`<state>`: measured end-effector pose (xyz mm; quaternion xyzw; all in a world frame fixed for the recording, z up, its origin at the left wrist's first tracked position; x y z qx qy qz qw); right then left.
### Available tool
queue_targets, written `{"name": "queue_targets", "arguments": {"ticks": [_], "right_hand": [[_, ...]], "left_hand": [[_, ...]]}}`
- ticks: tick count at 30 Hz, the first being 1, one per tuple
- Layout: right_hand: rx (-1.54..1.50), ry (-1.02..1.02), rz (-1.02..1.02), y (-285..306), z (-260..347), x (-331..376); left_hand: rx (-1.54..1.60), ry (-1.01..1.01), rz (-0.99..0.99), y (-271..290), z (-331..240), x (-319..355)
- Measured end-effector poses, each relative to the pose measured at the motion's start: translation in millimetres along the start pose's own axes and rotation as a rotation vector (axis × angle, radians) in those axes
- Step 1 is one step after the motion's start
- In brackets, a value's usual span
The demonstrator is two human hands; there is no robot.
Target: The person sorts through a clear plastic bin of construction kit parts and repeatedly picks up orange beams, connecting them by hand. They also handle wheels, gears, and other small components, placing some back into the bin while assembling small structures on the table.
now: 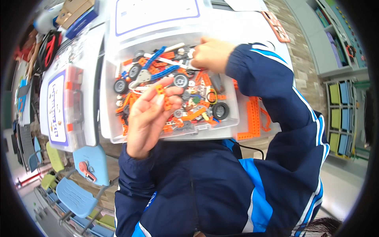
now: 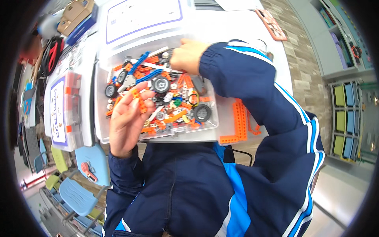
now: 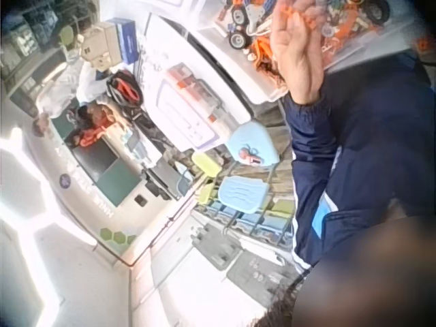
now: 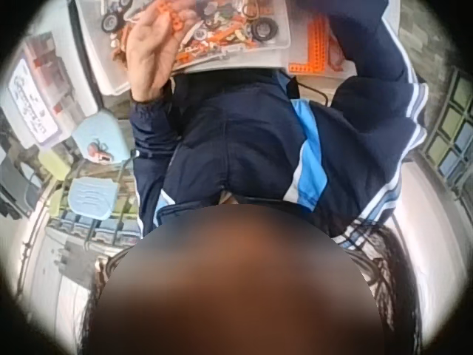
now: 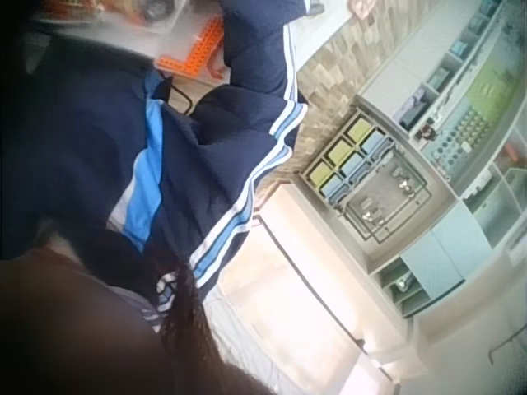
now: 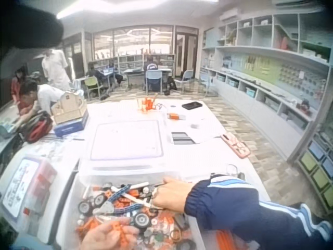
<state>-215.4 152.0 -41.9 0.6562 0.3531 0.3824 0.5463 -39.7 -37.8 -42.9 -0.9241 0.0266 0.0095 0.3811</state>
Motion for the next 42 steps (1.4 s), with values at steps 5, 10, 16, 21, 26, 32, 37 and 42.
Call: {"name": "queue_targets", "arguments": {"ticks": [5, 10, 16, 21, 26, 32, 37, 42], "right_hand": [[0.251, -0.214, -0.246, 37.7, 7.6, 35.4], [-0.494, -0.357, -0.518, 73.6, 49.6, 69.1], [-1.235, -0.400, -0.385, 63.6, 101.0, 59.5], [-1.230, -0.449, -0.358, 61.0, 114.5, 49.2], [-1.189, -0.472, -0.314, 64.5, 117.5, 50.7], [-1.245, -0.448, -0.246, 62.9, 112.4, 54.4], [-1.411, -0.480, -0.133, 62.0, 112.4, 58.3], [-1.215, -0.409, -0.212, 62.7, 115.3, 59.3]], "left_hand": [[-0.097, -0.088, -0.021, -4.5, -0.2, 1.6], [-0.118, -0.095, -0.052, -7.1, 0.0, -0.7], [-0.125, -0.144, 0.008, -6.0, 2.1, 0.3], [-0.173, -0.218, 0.038, -2.7, -1.3, 3.4], [-0.190, -0.224, 0.010, -3.6, -1.8, 5.4], [-0.240, -0.222, 0.067, -2.8, -0.7, 6.8], [-0.204, -0.239, 0.078, -2.5, -0.3, 5.8], [-0.259, -0.150, 0.071, -7.0, -4.8, 6.2]]}}
Point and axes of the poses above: each hand's wrist, its own x-axis away from the middle knuckle, its own y-axis out of the back of the hand, z = x × y, the point moved 2 cm from there along -x, towards the middle knuckle, and after that the axes turned 12 degrees about -y, right-handed, at the moved point
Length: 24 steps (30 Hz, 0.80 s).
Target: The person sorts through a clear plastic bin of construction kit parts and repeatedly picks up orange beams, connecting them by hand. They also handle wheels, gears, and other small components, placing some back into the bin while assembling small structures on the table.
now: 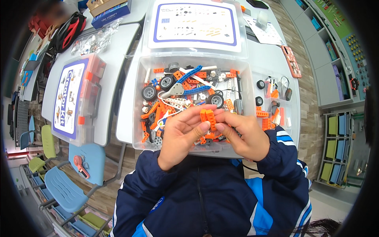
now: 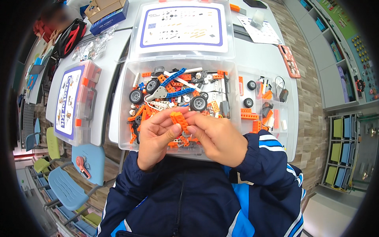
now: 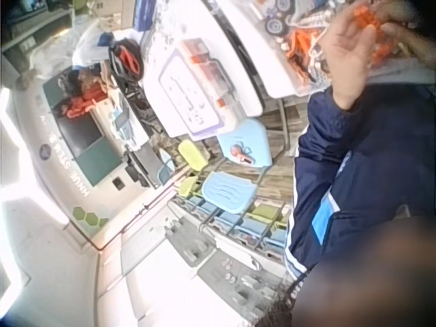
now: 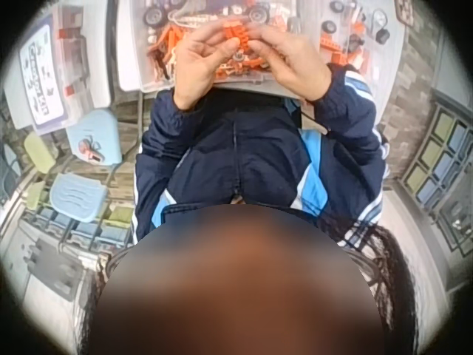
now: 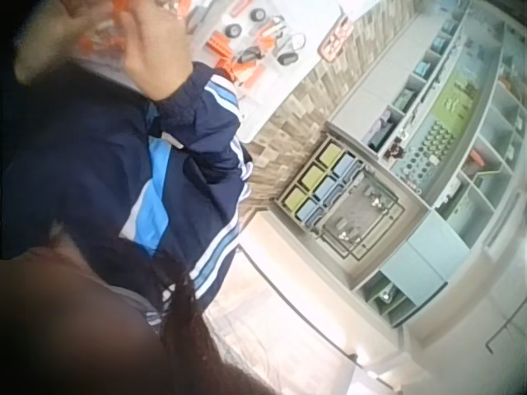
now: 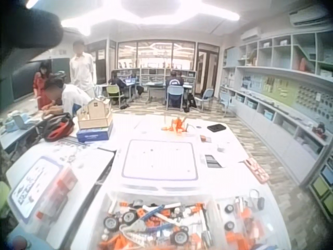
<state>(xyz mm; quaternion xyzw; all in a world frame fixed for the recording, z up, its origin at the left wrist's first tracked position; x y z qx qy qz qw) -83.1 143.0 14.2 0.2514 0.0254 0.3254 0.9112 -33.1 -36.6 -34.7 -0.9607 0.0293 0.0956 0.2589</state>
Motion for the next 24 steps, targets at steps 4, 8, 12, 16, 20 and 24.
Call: {"name": "queue_targets", "arguments": {"ticks": [4, 8, 12, 16, 20, 24], "right_hand": [[0.158, 0.007, -0.011, -1.7, -5.0, 1.5], [0.332, 0.107, -0.082, -1.6, -11.9, -3.4], [0.532, 0.137, -0.202, -0.8, -14.2, -4.6], [0.654, 0.135, -0.239, 6.5, -7.1, -6.4], [0.559, 0.077, -0.091, 32.0, -0.9, -21.4], [0.520, 0.146, -0.040, 57.2, -16.9, -69.8]], "left_hand": [[-0.124, -0.010, -0.002, -6.0, -2.3, 4.8], [-0.116, 0.009, 0.040, -8.7, 1.2, 5.4], [-0.183, 0.053, 0.057, -7.5, 3.6, 5.6], [-0.220, 0.047, 0.073, -7.3, 0.1, 9.7], [-0.125, 0.049, -0.133, -2.7, -13.1, 18.2], [-0.112, -0.050, -0.247, 18.9, -40.9, 22.0]]}}
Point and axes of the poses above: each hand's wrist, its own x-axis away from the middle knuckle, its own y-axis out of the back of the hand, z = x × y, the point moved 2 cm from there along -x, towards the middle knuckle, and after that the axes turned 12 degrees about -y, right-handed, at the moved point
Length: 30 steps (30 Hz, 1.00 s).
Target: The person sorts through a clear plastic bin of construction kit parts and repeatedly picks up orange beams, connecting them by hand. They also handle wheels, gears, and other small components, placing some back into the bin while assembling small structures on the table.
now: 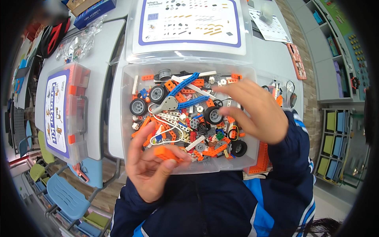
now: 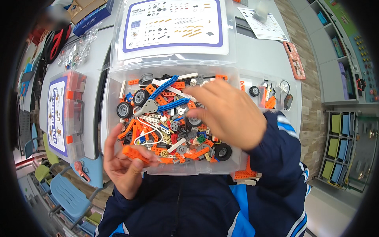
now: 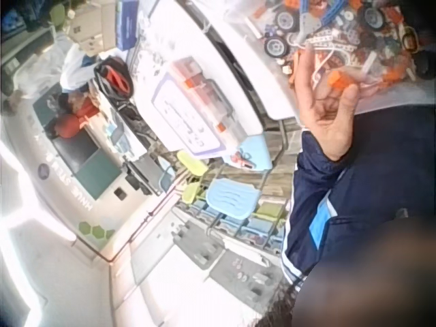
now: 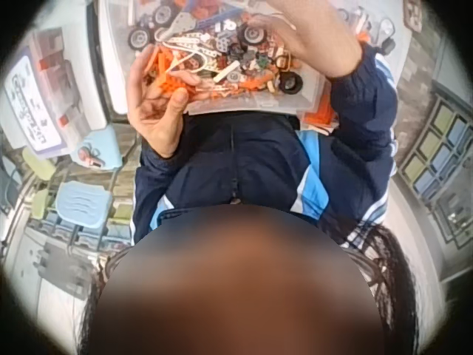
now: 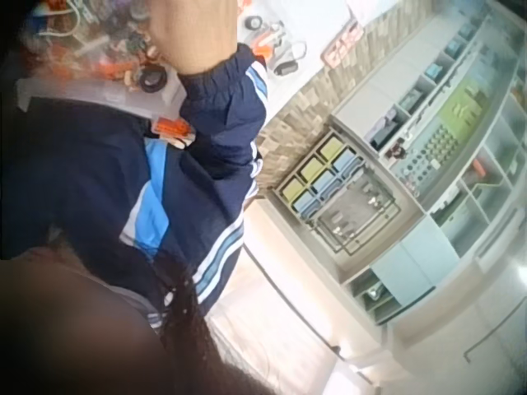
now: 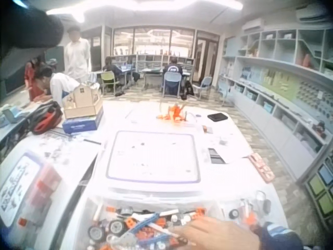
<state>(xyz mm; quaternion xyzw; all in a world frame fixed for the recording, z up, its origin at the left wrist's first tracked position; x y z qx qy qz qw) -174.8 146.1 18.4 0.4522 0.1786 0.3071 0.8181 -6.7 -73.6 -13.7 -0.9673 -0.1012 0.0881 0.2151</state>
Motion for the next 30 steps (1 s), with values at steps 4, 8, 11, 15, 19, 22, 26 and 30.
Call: {"name": "queue_targets", "arguments": {"ticks": [4, 8, 11, 15, 19, 22, 26, 30], "right_hand": [[0.128, 0.055, -0.005, -47.1, -10.9, -37.6], [0.111, 0.071, 0.183, -67.1, 10.2, -11.3], [0.167, 0.094, 0.297, -63.7, 32.0, 17.0], [0.049, 0.217, 0.373, -51.3, 33.4, 21.0], [-0.237, 0.011, 0.364, -37.0, 9.1, 0.4], [0.005, -0.002, 0.177, -46.2, -13.8, -31.0], [0.129, 0.064, 0.199, -72.1, -6.7, -37.6], [0.166, 0.091, 0.289, -78.8, 26.4, -7.6]], "left_hand": [[-0.097, 0.005, -0.109, 16.8, 4.3, -13.7], [-0.081, 0.085, -0.251, 17.0, 4.6, -12.6], [-0.069, 0.102, -0.257, 16.5, 4.0, -11.9], [-0.027, 0.075, -0.187, 19.7, 5.4, -12.2], [0.043, 0.057, -0.145, 25.0, 7.5, -9.4], [0.046, 0.046, -0.143, 27.2, 8.8, -8.2], [0.020, 0.022, -0.257, 25.9, 10.8, -7.3], [0.050, -0.032, -0.328, 26.3, 11.1, -5.9]]}}
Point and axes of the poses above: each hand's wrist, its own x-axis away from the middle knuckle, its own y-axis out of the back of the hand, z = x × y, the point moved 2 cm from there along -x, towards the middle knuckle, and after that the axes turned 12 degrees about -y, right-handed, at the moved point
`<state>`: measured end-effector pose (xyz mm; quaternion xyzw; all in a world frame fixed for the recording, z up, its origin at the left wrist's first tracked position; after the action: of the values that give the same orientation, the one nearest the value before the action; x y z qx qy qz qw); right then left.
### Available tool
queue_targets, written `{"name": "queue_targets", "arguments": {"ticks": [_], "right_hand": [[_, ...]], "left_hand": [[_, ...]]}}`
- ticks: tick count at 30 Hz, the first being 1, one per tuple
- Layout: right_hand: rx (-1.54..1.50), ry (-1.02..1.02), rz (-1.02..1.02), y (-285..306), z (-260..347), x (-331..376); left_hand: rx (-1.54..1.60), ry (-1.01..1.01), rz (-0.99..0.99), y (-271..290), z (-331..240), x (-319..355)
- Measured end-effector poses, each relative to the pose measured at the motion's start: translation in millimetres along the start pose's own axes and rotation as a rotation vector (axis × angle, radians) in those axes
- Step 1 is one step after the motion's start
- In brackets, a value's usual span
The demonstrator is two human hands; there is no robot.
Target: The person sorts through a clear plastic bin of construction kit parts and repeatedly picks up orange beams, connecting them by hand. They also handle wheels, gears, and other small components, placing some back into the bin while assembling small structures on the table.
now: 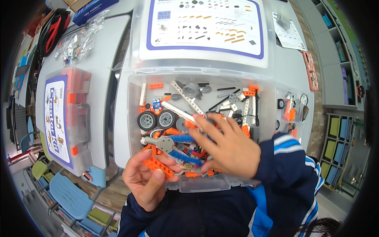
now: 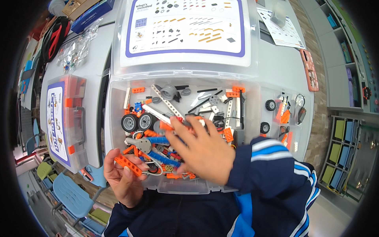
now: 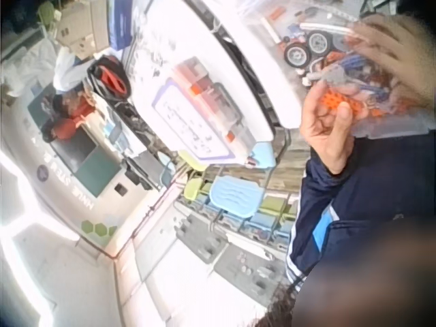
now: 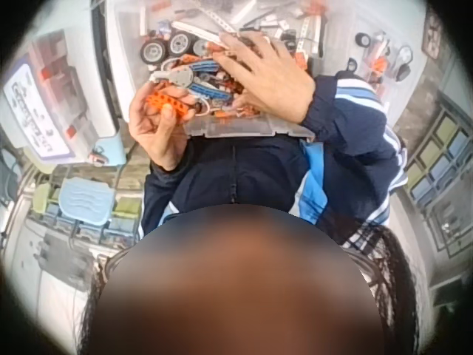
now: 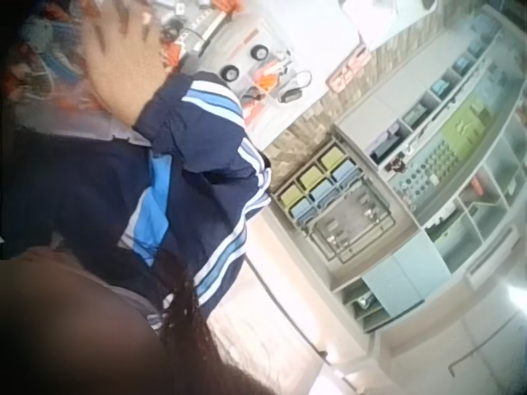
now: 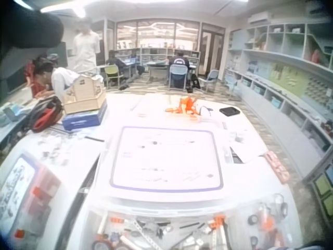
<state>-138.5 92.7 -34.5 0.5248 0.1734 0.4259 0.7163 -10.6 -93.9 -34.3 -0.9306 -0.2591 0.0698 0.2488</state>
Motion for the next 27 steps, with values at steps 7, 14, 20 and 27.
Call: {"name": "queue_targets", "arguments": {"ticks": [7, 14, 20, 27], "right_hand": [[0.256, 0.114, -0.121, -2.3, 25.1, 21.0], [0.298, 0.150, -0.070, 4.0, 27.8, 33.5], [0.380, -0.055, -0.099, 26.8, 36.3, 34.7], [0.156, 0.208, -0.134, 6.6, 66.2, 15.9]], "left_hand": [[0.268, -0.210, -0.032, 16.0, 3.7, 0.8], [0.474, -0.314, -0.071, 25.4, 5.3, 4.2], [0.466, -0.310, -0.054, 23.2, 4.5, 2.5], [0.518, -0.244, -0.158, 17.0, 3.4, -2.3]]}}
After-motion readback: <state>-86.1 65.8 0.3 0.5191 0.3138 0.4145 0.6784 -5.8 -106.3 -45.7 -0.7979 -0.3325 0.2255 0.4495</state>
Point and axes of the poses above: each hand's wrist, its own x-axis away from the middle knuckle, its own y-axis out of the back of the hand, z = x × y, the point moved 2 cm from there along -x, towards the middle knuckle, and after that the axes turned 12 degrees about -y, right-handed, at the moved point
